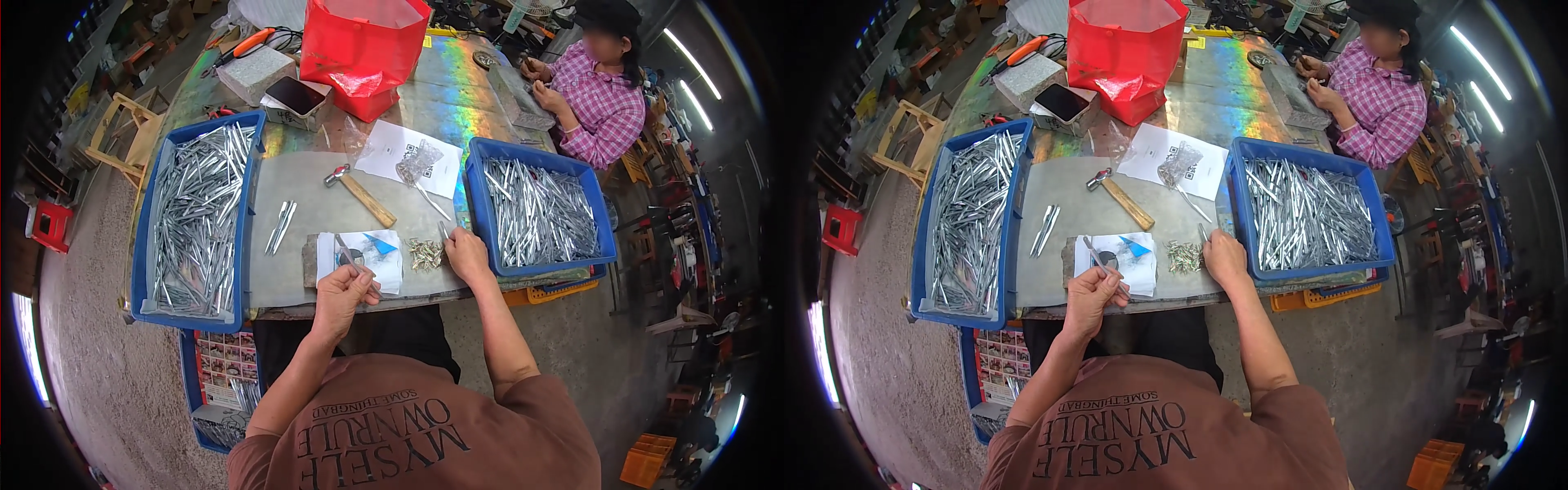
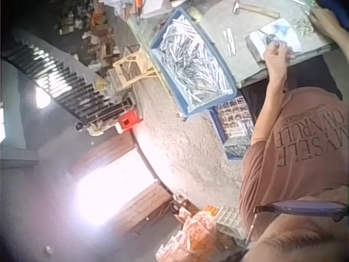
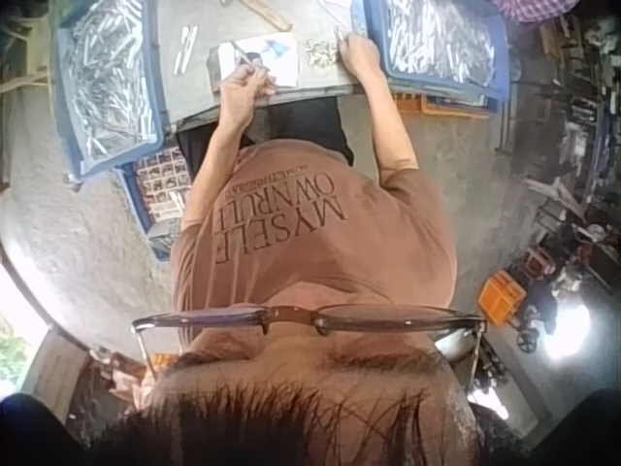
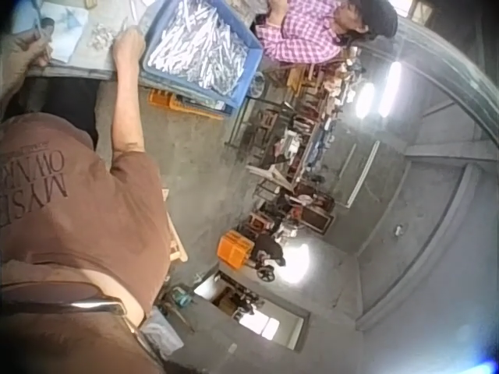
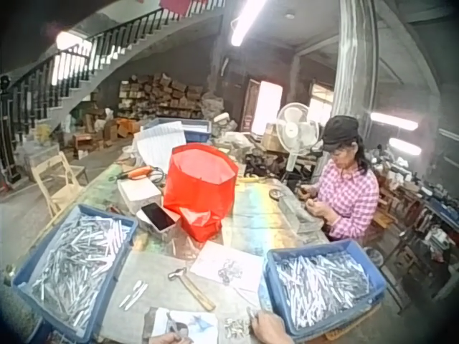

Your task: The person assembles metal components by joining metal strips with small fasteners by hand and hammering them over a small metal block using a hammer.

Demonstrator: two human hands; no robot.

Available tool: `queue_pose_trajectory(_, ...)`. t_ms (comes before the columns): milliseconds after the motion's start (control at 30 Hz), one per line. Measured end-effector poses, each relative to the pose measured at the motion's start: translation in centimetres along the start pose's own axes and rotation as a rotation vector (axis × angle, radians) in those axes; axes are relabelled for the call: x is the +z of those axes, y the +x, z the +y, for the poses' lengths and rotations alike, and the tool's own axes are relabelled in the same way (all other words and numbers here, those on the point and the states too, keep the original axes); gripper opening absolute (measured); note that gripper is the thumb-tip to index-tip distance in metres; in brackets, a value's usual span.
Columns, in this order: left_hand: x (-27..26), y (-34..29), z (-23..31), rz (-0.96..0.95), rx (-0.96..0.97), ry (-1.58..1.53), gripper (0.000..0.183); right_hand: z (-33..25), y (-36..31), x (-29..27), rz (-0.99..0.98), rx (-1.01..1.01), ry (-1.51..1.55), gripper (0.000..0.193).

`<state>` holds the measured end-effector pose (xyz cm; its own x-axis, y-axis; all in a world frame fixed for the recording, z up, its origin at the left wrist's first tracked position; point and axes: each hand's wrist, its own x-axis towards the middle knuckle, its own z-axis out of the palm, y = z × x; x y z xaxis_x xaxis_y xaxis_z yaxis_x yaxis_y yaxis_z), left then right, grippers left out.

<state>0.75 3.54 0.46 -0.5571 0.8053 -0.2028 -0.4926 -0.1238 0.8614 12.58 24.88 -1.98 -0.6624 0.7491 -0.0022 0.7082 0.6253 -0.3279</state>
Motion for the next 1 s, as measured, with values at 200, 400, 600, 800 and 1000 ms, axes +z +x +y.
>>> queue_pose_trajectory(200,0.4,-0.5,-0.4,-0.068,0.007,0.038,0.013,-1.8,-1.9,-2.1,0.177,-0.115,0.190,0.015)
queue_pose_trajectory(400,1.8,-1.2,-0.5,-0.171,-0.027,0.093,0.010,-6.5,-6.0,-4.6,-0.161,-0.087,1.117,0.009)
queue_pose_trajectory(600,1.9,-1.8,-0.6,-0.232,-0.032,0.188,0.011,-8.3,-7.8,-3.8,-0.211,-0.153,1.199,0.007)
queue_pose_trajectory(800,1.9,-2.1,-0.2,-0.212,-0.023,0.273,0.011,-8.5,-8.0,-3.1,-0.213,-0.155,1.176,0.008)
queue_pose_trajectory(1000,2.0,-2.2,-0.1,-0.195,-0.014,0.323,0.010,-8.5,-8.0,-2.9,-0.224,-0.137,1.175,0.009)
